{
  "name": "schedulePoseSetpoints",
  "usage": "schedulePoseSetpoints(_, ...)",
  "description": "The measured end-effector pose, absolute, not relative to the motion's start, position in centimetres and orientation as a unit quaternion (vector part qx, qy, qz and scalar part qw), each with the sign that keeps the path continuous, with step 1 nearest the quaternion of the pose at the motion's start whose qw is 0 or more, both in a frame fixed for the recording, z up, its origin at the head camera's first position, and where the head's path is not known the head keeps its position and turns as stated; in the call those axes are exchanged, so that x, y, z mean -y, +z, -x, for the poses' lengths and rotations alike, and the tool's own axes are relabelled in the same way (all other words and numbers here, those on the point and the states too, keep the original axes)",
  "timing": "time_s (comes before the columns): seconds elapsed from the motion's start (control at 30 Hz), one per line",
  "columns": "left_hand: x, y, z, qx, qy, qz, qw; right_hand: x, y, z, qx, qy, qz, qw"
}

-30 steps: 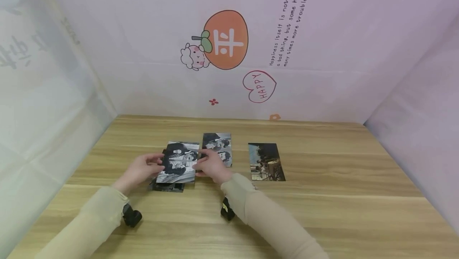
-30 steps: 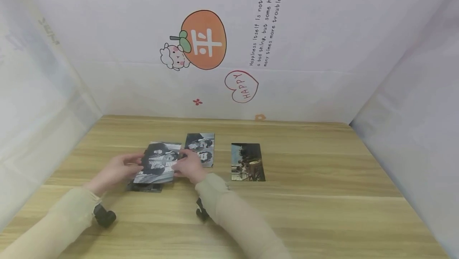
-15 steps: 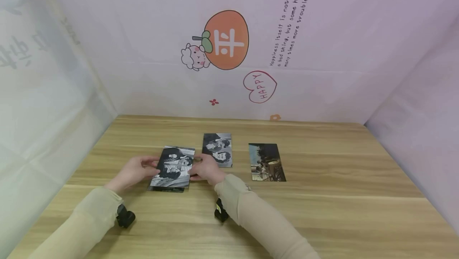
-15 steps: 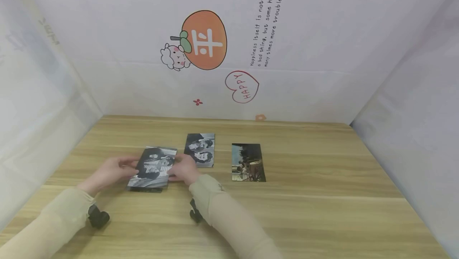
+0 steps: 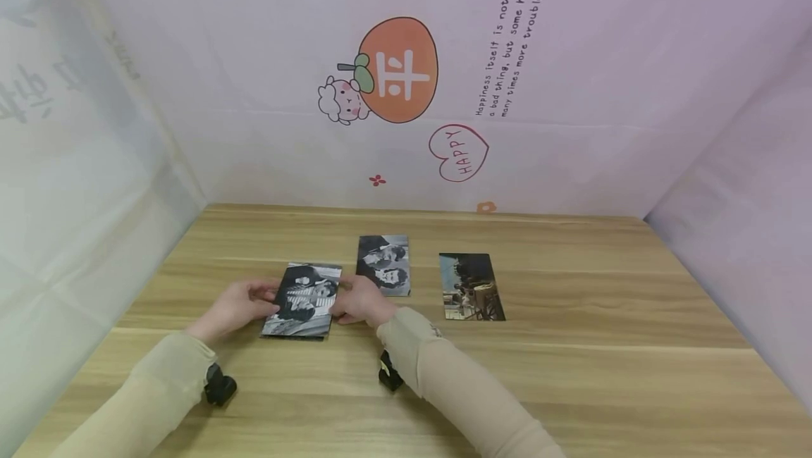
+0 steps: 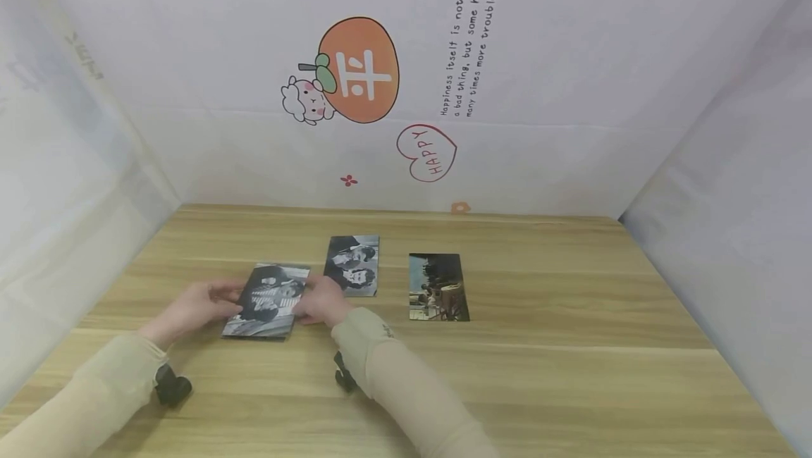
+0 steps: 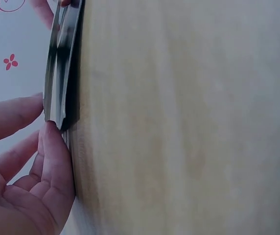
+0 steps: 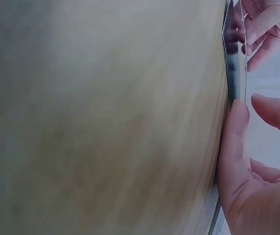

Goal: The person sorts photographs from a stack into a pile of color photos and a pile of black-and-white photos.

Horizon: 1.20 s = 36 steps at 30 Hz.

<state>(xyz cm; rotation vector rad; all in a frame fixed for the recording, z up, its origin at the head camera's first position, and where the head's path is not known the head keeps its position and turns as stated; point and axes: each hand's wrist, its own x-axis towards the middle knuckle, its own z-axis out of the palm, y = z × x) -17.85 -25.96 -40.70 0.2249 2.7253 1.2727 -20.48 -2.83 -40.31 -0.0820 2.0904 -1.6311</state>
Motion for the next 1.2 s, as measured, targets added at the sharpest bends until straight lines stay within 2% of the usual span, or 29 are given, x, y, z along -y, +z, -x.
schedulePoseSetpoints(0.5, 25.8, -40.6, 17.6, -0.911, 0.404, -0.062, 0.061, 2.9, -40.3, 20.3, -0.792, -0.566, 0.038, 0.226)
schedulePoseSetpoints(0.8, 25.9, -40.5, 17.5, -0.915, 0.396, -0.050, 0.058, 2.7, -40.2, 20.3, -0.772, -0.587, 0.041, 0.240)
schedulePoseSetpoints(1.2, 25.4, -40.3, 17.8, -0.915, 0.400, -0.033, 0.042, 1.4, -40.0, 20.5, -0.751, -0.619, 0.042, 0.225)
